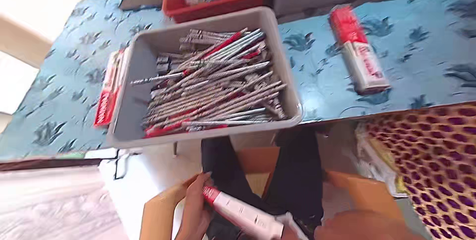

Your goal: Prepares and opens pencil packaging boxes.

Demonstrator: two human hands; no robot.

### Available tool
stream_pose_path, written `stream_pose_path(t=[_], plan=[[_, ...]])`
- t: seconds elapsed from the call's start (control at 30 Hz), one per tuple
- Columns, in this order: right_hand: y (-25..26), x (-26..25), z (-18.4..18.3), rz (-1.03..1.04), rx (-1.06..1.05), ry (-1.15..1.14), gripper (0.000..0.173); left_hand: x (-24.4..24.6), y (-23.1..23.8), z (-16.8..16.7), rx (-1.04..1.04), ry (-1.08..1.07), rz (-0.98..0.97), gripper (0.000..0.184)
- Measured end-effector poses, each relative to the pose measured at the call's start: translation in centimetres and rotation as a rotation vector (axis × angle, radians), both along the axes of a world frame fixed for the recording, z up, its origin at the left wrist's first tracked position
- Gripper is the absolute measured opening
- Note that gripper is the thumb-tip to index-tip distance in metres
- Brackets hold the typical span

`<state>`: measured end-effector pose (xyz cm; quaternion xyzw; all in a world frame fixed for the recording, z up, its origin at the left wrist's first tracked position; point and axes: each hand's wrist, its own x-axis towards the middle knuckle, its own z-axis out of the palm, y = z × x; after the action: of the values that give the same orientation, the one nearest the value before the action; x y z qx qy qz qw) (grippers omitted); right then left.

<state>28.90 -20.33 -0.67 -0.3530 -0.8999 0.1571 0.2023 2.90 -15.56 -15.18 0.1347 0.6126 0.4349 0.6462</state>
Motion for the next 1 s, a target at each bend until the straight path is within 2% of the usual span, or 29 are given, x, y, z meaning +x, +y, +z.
stream_pose_path(t=[0.13,0.23,0.3,0.43,0.63,0.87,1.0], plan=[[0.7,0.3,-1.8,-0.093,0.028,0.128,0.038,1.3,1.2,-0.5,-0.104,-0.070,-0.054,0.040],[1.6,0.6,-2.6,-0.087,-0.010,0.260,0.047,2.4,1.9,-0.1,-0.113,-0.163,-0.079,0.041],[2.2,0.8,-2.6,-0.101,-0.020,0.313,0.045,2.9,2.6,0.1,-0.132,-0.179,-0.092,0.037],[2.8,1.0,-2.3,-0.191,0.000,0.321,0.029,3.6,4.1,0.2,-0.162,-0.170,-0.149,0.037],[3.0,0.6,-2.7,-0.249,0.026,0.298,0.023,3.7,4.8,-0.7,-0.136,-0.159,-0.209,0.035],[3.9,0.7,-2.5,-0.185,0.033,0.229,0.035,3.9,5.2,-1.2,-0.183,-0.219,-0.198,0.034],[4.0,0.7,-3.7,-0.190,0.018,0.258,0.039,3.7,5.1,-2.1,-0.180,-0.294,-0.204,0.039]])
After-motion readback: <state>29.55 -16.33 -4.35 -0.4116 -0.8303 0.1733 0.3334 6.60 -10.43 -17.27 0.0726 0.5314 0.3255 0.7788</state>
